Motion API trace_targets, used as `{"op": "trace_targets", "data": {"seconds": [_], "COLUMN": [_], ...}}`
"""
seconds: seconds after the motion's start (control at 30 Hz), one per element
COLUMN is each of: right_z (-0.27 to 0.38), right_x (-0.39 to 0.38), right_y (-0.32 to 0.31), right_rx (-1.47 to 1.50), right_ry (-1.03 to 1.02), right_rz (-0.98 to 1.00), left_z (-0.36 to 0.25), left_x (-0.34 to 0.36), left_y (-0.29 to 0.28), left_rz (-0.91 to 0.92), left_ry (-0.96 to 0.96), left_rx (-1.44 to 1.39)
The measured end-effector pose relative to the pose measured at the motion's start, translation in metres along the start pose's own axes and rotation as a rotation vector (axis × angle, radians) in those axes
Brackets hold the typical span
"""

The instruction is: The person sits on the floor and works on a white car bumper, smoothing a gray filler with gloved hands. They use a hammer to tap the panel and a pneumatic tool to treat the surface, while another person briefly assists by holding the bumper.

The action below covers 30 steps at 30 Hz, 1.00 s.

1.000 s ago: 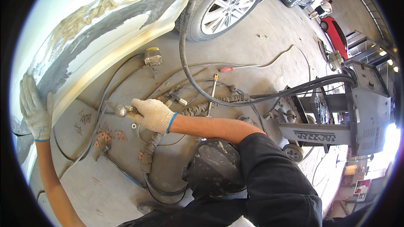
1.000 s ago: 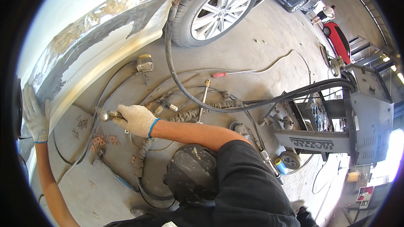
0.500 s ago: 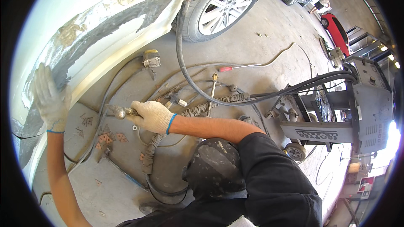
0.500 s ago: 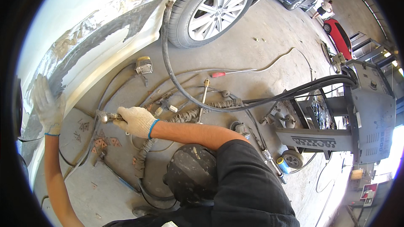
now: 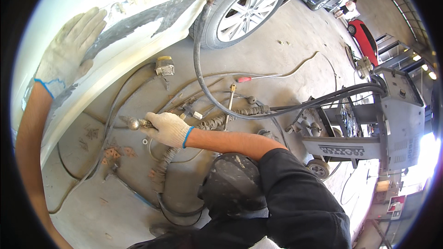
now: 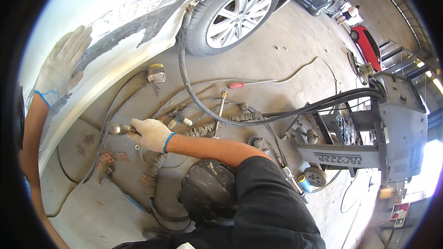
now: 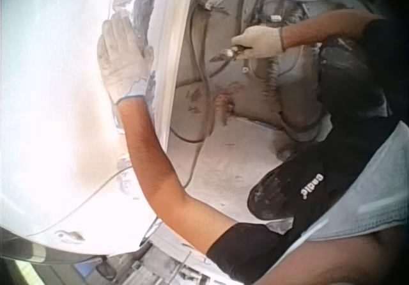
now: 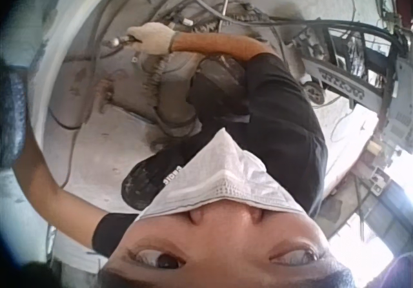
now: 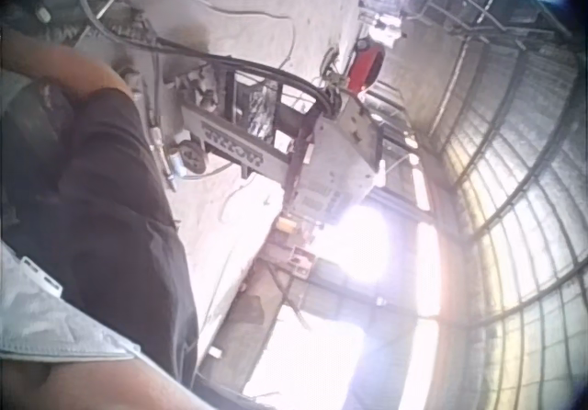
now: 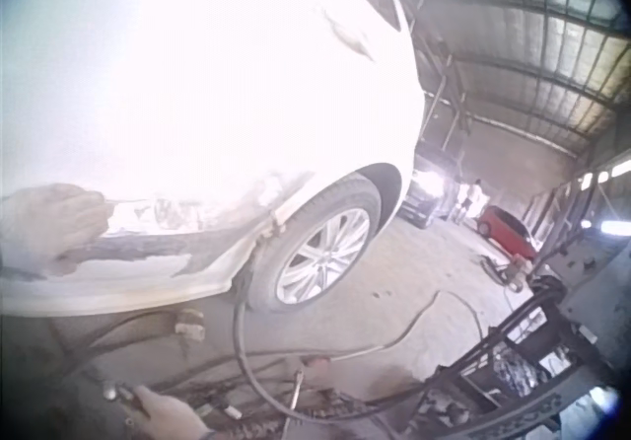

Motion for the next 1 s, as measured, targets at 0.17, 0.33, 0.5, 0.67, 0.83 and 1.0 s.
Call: {"op": "trace_targets", "data": {"seconds": [0.17,0.33,0.5,0.67,0.83,1.0], "right_z": [-0.01,-0.017,-0.019,-0.016,-0.013,-0.017], "right_x": [0.005,0.006,0.008,0.011,0.013,0.009], "right_y": [0.004,0.016,0.028,0.036,0.039,0.04], "right_rx": [0.01,-0.016,0.013,0.014,0.013,0.046], "right_ry": [0.06,0.088,0.098,0.136,0.068,0.062], "right_rz": [0.033,0.076,0.111,0.161,0.164,0.125], "left_z": [0.013,0.044,0.063,0.073,0.075,0.072], "left_x": [-0.035,-0.08,-0.114,-0.143,-0.156,-0.168], "left_y": [0.009,0.028,0.039,0.045,0.037,0.026], "left_rz": [0.056,0.106,0.084,0.109,-0.008,-0.05], "left_ry": [-0.016,-0.154,-0.089,-0.13,-0.004,-0.046], "left_rx": [0.017,-0.03,0.045,0.059,0.108,0.186]}}
Point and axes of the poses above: each hand's wrist, its own x-axis towards the middle knuckle, its own y-axis out of the palm, z = x × y, the point moved 8 cm from there along x, towards the middle knuckle, and after that the axes turned 2 degrees about -x, right-handed, at the moved point
